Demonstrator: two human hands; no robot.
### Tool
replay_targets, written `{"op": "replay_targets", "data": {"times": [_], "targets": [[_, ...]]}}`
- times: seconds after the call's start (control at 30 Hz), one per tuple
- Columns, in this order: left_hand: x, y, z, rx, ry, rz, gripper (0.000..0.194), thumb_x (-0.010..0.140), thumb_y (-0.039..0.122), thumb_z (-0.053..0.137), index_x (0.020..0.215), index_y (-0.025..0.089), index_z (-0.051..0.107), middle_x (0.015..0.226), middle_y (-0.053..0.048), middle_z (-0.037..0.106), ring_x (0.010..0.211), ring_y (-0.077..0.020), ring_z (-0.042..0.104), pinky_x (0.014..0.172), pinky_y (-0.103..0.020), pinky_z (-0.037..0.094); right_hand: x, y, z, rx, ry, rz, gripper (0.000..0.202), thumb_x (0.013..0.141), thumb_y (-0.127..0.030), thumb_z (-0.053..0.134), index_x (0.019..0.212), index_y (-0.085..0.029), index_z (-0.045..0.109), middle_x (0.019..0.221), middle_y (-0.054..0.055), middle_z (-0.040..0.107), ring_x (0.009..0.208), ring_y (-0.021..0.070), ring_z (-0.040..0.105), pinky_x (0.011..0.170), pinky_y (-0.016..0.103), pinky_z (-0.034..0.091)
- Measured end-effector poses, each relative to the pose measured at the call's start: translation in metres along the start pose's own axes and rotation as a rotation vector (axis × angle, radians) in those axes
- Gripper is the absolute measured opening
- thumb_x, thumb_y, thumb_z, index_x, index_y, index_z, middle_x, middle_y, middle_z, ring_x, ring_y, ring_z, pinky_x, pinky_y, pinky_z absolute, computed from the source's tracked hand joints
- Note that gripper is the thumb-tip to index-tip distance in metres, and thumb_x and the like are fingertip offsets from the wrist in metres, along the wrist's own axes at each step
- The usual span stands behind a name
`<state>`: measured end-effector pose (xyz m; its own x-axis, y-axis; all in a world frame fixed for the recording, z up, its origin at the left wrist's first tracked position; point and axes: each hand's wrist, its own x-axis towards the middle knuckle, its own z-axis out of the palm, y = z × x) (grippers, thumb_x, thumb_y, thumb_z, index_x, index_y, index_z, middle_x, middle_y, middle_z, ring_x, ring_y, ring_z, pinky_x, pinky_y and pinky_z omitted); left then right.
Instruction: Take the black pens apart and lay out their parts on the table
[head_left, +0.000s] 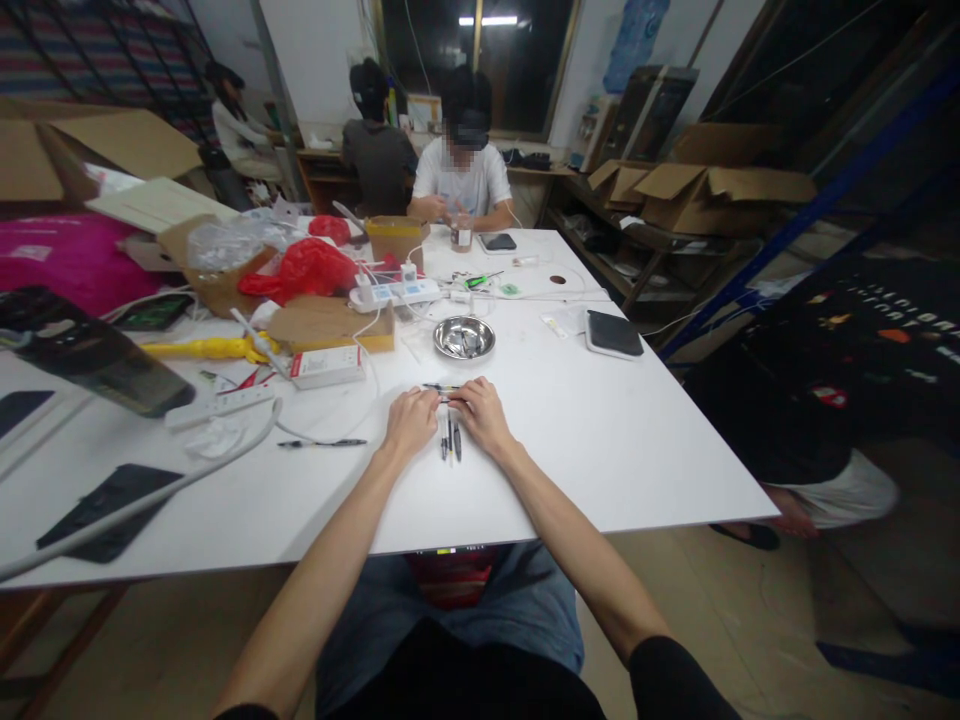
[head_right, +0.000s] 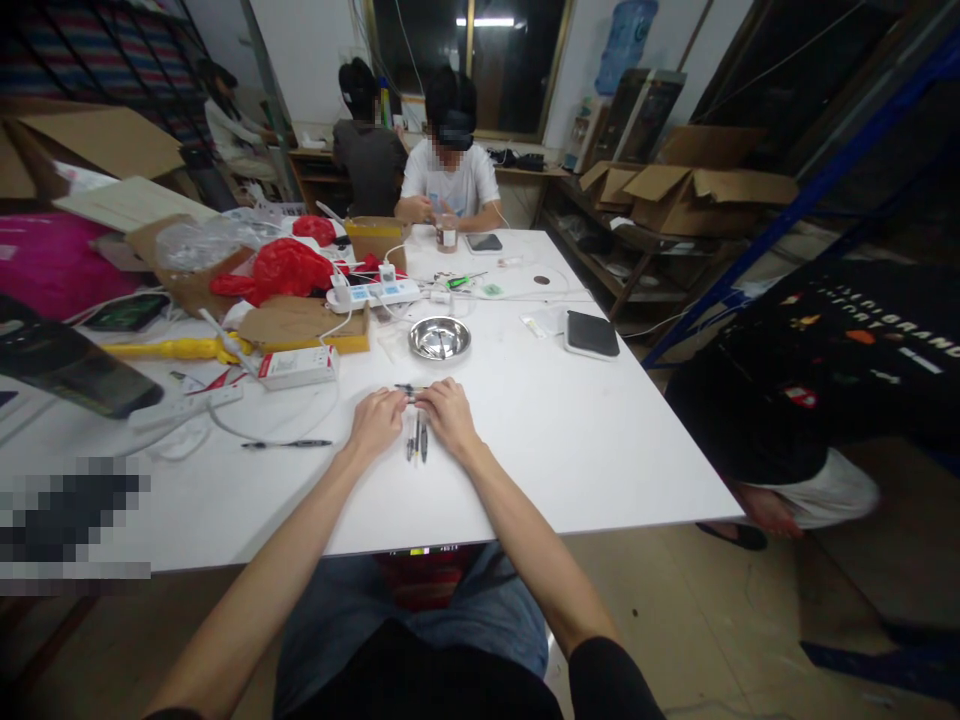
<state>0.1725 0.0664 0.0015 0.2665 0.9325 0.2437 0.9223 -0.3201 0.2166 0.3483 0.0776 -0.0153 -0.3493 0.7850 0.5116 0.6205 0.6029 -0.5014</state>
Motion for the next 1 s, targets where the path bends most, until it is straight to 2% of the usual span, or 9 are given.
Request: {"op": "replay_targets", "data": {"times": [0.37,0.53,0.6,0.7,0.87,1.0], "targets": [[-0.004,0.003,-0.005,0.030,-0.086,-0.099,0.036,0.101,0.032,0.033,0.100,0.021,0.067,0.092,-0.010,0.075,0.086,-0.0224,0.069,0.070,-0.029,0.040,-0.006,-0.006,0.002,0.075,0.049,-0.023,0.013,0.097,-0.027,0.059,0.096,-0.022,0.070,0.096,0.007,0.066,0.097,0.0246,0.051,0.088,0.039,0.040],[-0.004,-0.003,-0.005,0.030,-0.082,-0.060,0.038,0.102,0.033,0.030,0.102,0.021,0.067,0.091,-0.009,0.075,0.086,-0.0225,0.070,0.069,-0.029,0.038,-0.004,-0.007,0.000,0.032,0.005,-0.017,0.020,0.099,-0.028,0.053,0.111,-0.020,0.067,0.099,0.008,0.066,0.097,0.0251,0.051,0.086,0.038,0.040],[-0.004,-0.005,-0.006,0.039,-0.074,-0.056,0.039,0.103,0.033,0.029,0.103,0.021,0.067,0.091,-0.009,0.075,0.085,-0.0226,0.070,0.068,-0.029,0.038,-0.003,-0.006,-0.001,0.015,-0.026,0.010,0.022,0.101,-0.027,0.049,0.111,-0.020,0.068,0.097,0.009,0.067,0.095,0.0254,0.051,0.084,0.039,0.039],[-0.004,-0.005,-0.007,0.053,-0.087,-0.074,0.040,0.103,0.033,0.029,0.104,0.020,0.067,0.091,-0.010,0.075,0.085,-0.0226,0.070,0.069,-0.029,0.039,-0.003,-0.005,-0.001,0.025,-0.040,0.035,0.019,0.099,-0.022,0.049,0.101,-0.020,0.068,0.094,0.008,0.067,0.093,0.0254,0.051,0.083,0.039,0.039],[-0.003,-0.005,-0.006,0.037,-0.069,-0.108,0.042,0.103,0.035,0.028,0.101,0.020,0.068,0.090,-0.010,0.075,0.084,-0.0225,0.070,0.069,-0.029,0.038,-0.005,-0.005,-0.004,0.113,0.032,0.048,0.019,0.091,-0.010,0.049,0.099,-0.021,0.063,0.100,0.007,0.063,0.098,0.0251,0.052,0.086,0.038,0.040],[-0.002,-0.006,-0.005,0.010,-0.034,-0.136,0.051,0.100,0.054,0.033,0.085,0.021,0.069,0.078,-0.008,0.073,0.077,-0.0225,0.068,0.065,-0.029,0.036,-0.006,-0.007,-0.005,0.106,-0.005,0.027,0.028,0.091,-0.006,0.044,0.108,-0.021,0.061,0.103,0.007,0.064,0.098,0.0250,0.052,0.085,0.038,0.040]]}}
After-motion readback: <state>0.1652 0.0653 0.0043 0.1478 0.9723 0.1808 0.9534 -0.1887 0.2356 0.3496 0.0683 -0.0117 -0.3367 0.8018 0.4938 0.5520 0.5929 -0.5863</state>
